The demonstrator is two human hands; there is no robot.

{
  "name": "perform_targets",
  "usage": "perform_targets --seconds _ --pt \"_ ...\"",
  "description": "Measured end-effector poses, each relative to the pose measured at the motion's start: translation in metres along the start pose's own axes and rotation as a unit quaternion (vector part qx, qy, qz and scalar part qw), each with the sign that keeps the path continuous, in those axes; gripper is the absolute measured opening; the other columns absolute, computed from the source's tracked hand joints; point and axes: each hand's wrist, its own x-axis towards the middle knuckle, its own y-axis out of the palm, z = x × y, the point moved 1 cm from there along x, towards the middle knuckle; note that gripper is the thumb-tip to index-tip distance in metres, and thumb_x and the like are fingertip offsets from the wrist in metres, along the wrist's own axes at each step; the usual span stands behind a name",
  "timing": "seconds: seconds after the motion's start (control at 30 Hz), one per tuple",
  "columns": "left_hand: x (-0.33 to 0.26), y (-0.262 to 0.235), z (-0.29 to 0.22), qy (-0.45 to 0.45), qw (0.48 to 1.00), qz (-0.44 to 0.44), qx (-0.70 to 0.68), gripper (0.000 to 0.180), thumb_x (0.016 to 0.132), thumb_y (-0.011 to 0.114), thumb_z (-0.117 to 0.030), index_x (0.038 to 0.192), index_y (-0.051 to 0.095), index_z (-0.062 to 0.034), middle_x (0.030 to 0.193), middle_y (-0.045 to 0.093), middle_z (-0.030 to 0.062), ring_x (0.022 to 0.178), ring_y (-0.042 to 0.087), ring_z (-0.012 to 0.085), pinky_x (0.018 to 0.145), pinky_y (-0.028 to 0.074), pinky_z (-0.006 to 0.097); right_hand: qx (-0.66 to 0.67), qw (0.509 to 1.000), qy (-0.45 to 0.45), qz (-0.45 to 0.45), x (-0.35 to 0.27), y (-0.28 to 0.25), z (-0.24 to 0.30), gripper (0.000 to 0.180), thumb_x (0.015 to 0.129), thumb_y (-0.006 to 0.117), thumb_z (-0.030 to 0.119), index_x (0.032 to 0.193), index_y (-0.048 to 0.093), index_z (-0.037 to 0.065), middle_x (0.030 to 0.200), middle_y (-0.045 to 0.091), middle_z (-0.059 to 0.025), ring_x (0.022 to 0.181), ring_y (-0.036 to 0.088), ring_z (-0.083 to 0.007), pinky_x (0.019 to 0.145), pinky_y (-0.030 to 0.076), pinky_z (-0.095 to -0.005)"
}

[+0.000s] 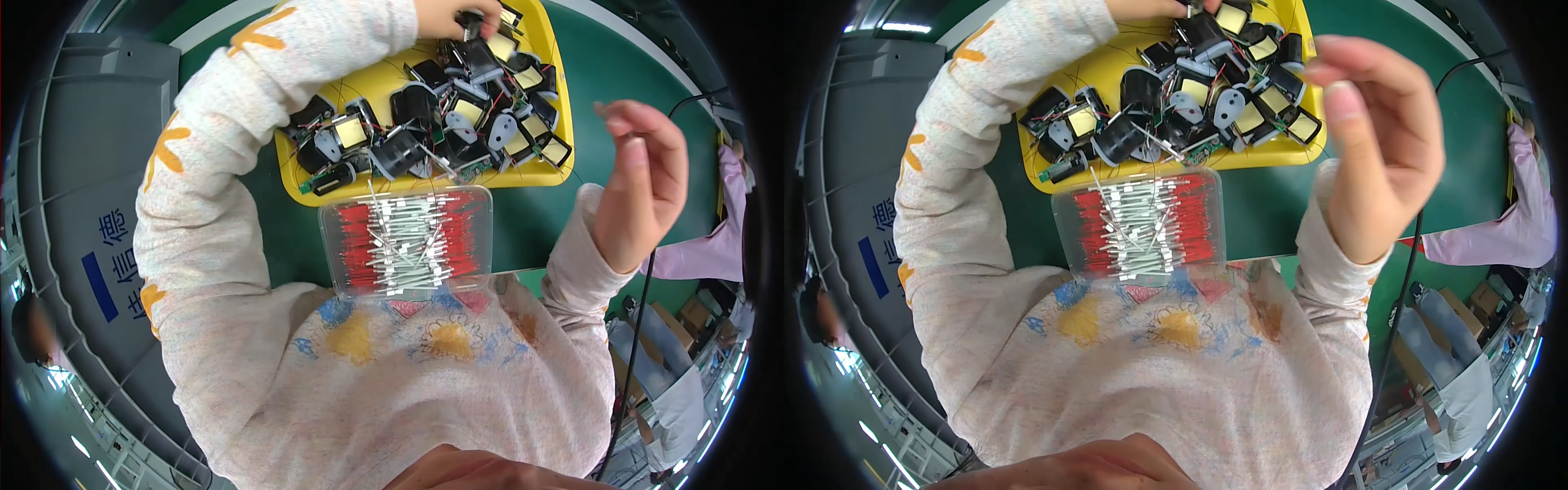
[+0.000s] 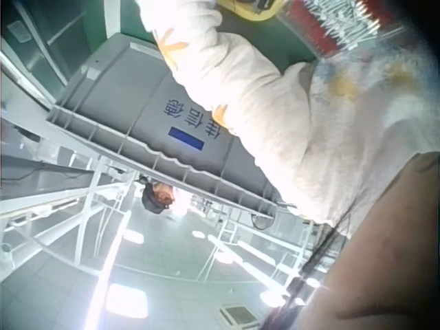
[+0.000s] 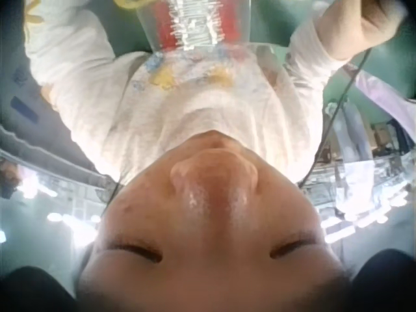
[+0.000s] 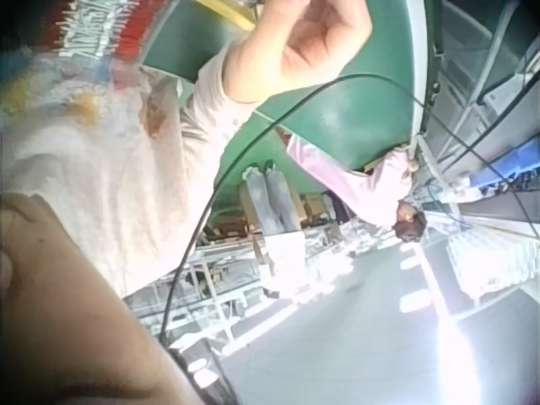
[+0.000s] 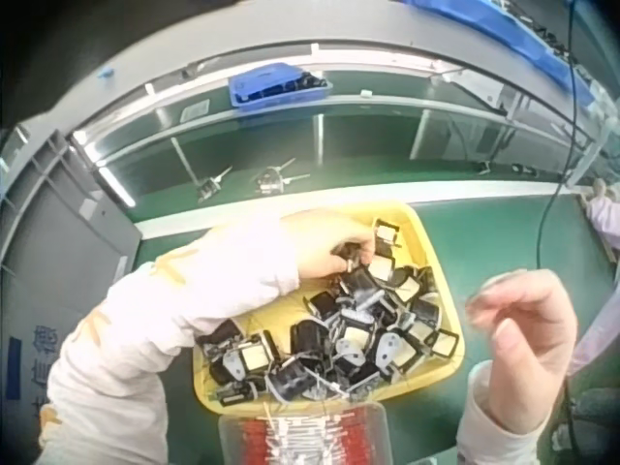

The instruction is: The person repeatedly picks up small electronic components from a yellow tray and uses a white tool to manipulate wires or internal parts. The person handles the components one at a time, performing a repetitive assembly or adjustment action before placing them back into the tray.

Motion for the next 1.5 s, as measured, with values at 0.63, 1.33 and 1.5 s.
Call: perform_targets --seconds 0.63,1.33,1.5 --pt "-0.1 -0.035 -0.063 -0.036 0.962 -0.215 0.165 0.025 0.069 0.061 -0.005 0.094 0.057 -0.0039 0.081 0.053 0.0119 0.076 0.054 0.0306 0.068 0.044 0.036 -0.279 0.762 -0.256 0.525 -0.051 0.039 -0.012 0.015 0.058 0.055 0.013 0.072 0.055 0.008 0.083 0.052 -0.0026 0.08 0.05 -0.017 0.069 0.038 -0.0285" --pt "-0.126 -0.009 -0.117 -0.065 0.873 -0.384 -0.294 0.041 0.065 0.069 0.0 0.104 0.054 0.0004 0.096 0.06 0.006 0.083 0.056 0.0104 0.074 0.041 0.022 -0.111 0.823 -0.184 0.526 -0.008 0.034 -0.002 0.012 0.069 0.063 0.006 0.078 0.055 0.004 0.08 0.056 -0.0052 0.072 0.056 -0.0181 0.062 0.046 -0.03" --pt "-0.127 -0.003 -0.11 -0.064 0.862 -0.412 -0.29 0.041 0.06 0.073 0.003 0.097 0.056 -0.0013 0.091 0.062 0.0046 0.082 0.057 0.0109 0.071 0.041 0.023 0.259 0.925 0.093 0.261 0.008 0.048 0.007 0.029 0.076 0.064 0.006 0.098 0.047 -0.001 0.082 0.055 -0.01 0.068 0.055 -0.0147 0.06 0.046 -0.0232"
